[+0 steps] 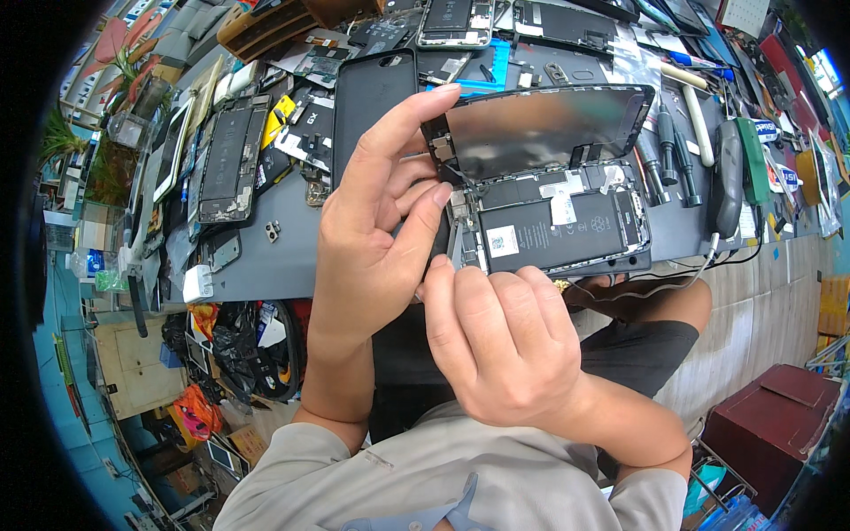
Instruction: The person disassembles a white smartphone, removes the battery, and uses a plastic pry tool to separate internal components. They then reassemble the device and place it on a cluttered workbench filled with other phones and tools.
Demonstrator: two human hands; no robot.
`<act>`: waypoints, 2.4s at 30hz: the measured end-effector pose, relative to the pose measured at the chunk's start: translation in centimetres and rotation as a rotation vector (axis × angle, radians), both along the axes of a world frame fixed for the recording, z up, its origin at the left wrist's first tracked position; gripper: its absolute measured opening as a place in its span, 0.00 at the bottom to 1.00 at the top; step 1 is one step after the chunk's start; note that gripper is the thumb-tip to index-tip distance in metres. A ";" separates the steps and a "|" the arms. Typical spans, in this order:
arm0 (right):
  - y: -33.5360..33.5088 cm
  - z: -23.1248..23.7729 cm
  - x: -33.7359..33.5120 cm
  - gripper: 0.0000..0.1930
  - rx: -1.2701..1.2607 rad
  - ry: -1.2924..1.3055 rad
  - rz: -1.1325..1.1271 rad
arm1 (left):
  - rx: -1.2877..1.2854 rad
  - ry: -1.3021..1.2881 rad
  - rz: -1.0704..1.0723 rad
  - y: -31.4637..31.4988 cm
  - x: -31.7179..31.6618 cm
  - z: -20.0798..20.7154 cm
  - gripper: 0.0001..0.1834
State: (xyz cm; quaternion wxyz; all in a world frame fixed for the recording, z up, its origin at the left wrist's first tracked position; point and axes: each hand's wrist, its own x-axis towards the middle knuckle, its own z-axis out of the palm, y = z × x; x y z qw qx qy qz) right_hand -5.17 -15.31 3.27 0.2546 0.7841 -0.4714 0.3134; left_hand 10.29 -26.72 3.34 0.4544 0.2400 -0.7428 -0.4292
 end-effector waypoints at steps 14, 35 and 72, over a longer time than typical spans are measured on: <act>0.7 -0.3 -0.8 0.18 -0.009 0.100 0.013 | 0.057 0.050 -0.030 0.1 -0.1 0.1 0.40; 0.9 -0.3 -3.2 0.18 0.024 -0.259 0.094 | 0.132 0.017 -0.011 0.6 -0.3 1.0 0.44; 1.4 0.9 -5.3 0.19 0.021 -0.416 0.179 | 0.223 0.052 -0.094 0.6 0.3 1.3 0.52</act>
